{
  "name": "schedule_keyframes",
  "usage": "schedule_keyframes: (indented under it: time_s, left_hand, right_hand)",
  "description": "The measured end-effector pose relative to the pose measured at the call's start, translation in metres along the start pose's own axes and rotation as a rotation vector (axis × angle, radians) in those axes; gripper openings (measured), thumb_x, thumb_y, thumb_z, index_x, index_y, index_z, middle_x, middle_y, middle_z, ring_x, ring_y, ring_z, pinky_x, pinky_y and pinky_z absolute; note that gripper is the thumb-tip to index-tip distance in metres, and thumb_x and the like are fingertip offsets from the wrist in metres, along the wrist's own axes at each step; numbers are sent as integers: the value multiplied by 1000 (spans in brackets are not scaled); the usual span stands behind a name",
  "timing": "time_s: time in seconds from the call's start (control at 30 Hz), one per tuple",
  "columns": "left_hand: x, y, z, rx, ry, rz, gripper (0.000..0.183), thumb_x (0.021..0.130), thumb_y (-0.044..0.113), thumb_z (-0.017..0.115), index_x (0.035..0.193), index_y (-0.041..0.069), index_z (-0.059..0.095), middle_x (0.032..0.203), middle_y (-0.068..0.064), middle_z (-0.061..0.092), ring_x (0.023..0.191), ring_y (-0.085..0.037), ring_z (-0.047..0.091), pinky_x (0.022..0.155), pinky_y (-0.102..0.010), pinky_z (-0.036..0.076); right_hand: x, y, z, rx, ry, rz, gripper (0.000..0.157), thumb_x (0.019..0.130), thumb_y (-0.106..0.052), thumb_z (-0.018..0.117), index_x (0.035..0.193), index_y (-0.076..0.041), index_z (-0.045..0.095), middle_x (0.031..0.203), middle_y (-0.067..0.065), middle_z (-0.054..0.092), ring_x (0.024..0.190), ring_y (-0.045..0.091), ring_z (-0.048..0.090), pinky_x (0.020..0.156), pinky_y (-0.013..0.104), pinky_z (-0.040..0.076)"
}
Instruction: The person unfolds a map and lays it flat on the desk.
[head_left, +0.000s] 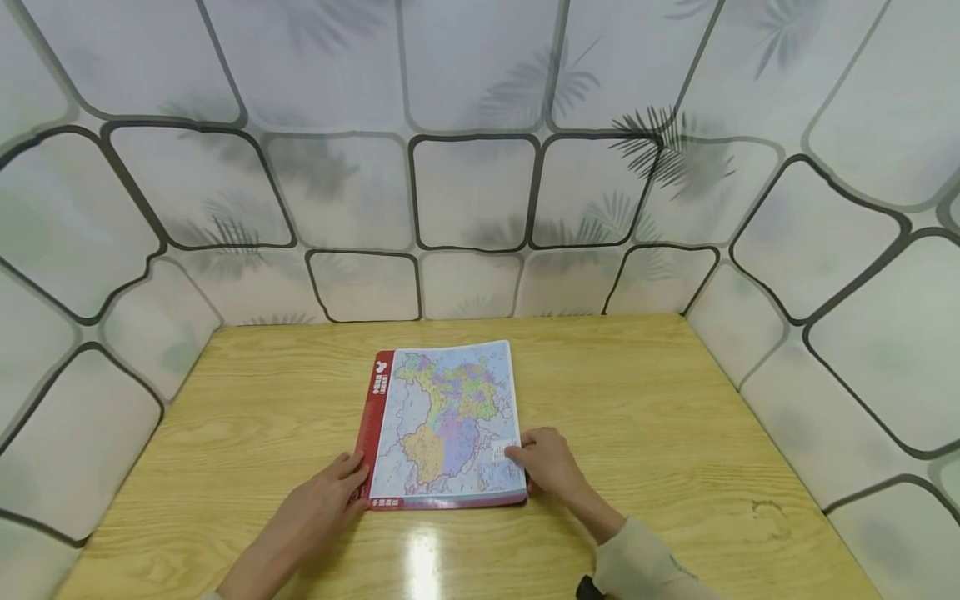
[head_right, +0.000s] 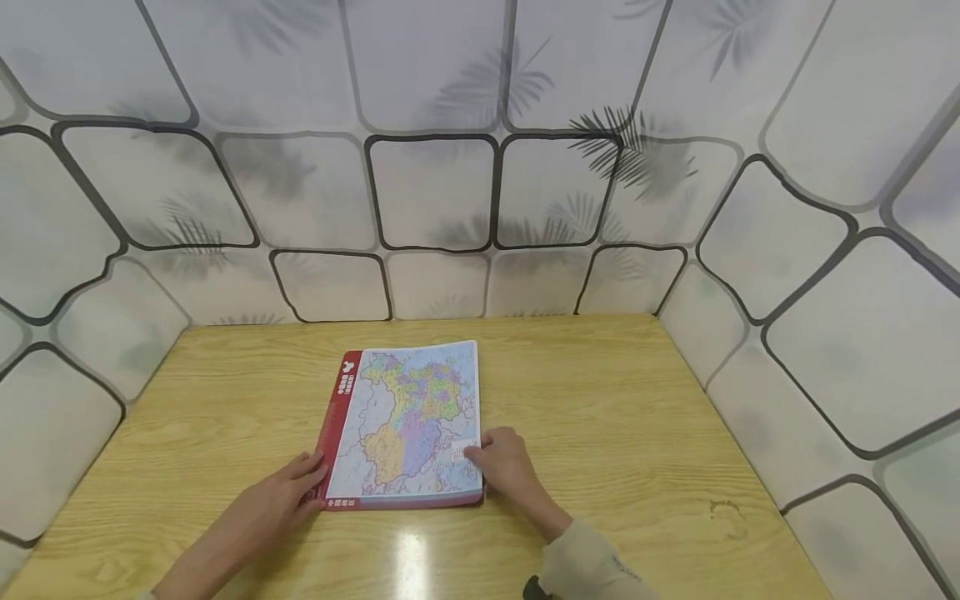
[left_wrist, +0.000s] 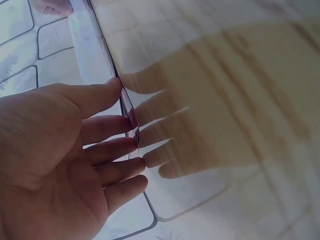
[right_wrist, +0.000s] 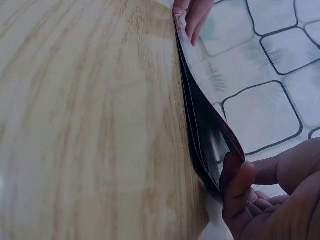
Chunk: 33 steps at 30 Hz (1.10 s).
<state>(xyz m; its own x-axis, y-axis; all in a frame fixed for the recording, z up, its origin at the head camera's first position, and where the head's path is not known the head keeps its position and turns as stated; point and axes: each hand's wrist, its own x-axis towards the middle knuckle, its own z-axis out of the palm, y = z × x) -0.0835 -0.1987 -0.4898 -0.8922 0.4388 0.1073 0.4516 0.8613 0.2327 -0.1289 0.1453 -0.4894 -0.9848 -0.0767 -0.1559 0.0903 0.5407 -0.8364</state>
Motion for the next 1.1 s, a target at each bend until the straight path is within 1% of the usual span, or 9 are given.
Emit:
schedule_keyframes:
  time_s: [0.1, 0.17, 0.33, 0.53, 0.63, 0.77, 0.93, 1.1]
  left_hand:
    - [0, 0, 1, 1, 0, 0, 44, 91, 18, 80, 125, -9, 70, 138, -25, 62, 128, -45, 58, 101, -53, 51]
    - [-1, 0, 0, 5, 2, -3, 45, 91, 18, 80, 125, -8, 70, 138, -25, 62, 128, -45, 58, 101, -53, 51]
    - [0, 2, -2, 29, -13, -26, 44, 92, 19, 79, 126, -7, 70, 139, -25, 61, 127, -46, 59, 101, -55, 51]
    - [0, 1, -5, 54, -38, -61, 44, 92, 20, 78, 126, -6, 70, 139, -25, 61, 127, -48, 58, 104, -56, 49]
    - [-1, 0, -4, 56, -29, -67, 43, 92, 20, 79, 124, -7, 71, 137, -26, 62, 126, -48, 59, 103, -56, 49]
    - [-2, 2, -5, 62, -4, -75, 43, 91, 20, 79, 124, -6, 71, 135, -25, 64, 123, -48, 60, 102, -55, 50]
    - [-3, 3, -7, 95, 21, -82, 40, 91, 20, 79, 121, -5, 73, 131, -23, 67, 120, -44, 63, 102, -52, 51]
    - [-3, 4, -7, 144, 23, -81, 32, 91, 22, 79, 109, -3, 77, 124, -21, 69, 116, -40, 65, 102, -50, 51]
  right_hand:
    - [-1, -2, -3, 16, -3, -5, 27, 96, -13, 72, 71, -3, 65, 53, 1, 54, 38, 10, 47, 39, 20, 37]
    - [-1, -3, -5, 24, -5, -10, 30, 96, -13, 72, 69, -4, 64, 51, 1, 51, 38, 11, 47, 39, 20, 36]
    - [-1, -5, -10, 36, 3, -29, 32, 98, -14, 71, 68, -5, 64, 50, 1, 52, 38, 11, 47, 40, 20, 34]
    - [-2, -6, -19, 70, 35, -34, 33, 97, -13, 71, 66, -5, 64, 51, 7, 53, 39, 12, 46, 40, 22, 37]
    - [-3, -7, -26, 78, 39, -28, 33, 97, -13, 71, 65, -5, 63, 51, 8, 53, 40, 14, 46, 41, 23, 38]
    - [-5, -8, -35, 75, 42, -29, 33, 97, -14, 71, 66, -5, 64, 50, 6, 51, 41, 15, 45, 41, 24, 40]
    - [-6, -7, -47, 77, 48, -23, 30, 97, -16, 71, 70, -4, 66, 50, 4, 49, 41, 15, 46, 42, 29, 44]
    - [-7, -6, -58, 64, 37, -13, 33, 98, -17, 72, 68, -5, 63, 49, 4, 48, 42, 18, 47, 44, 32, 46]
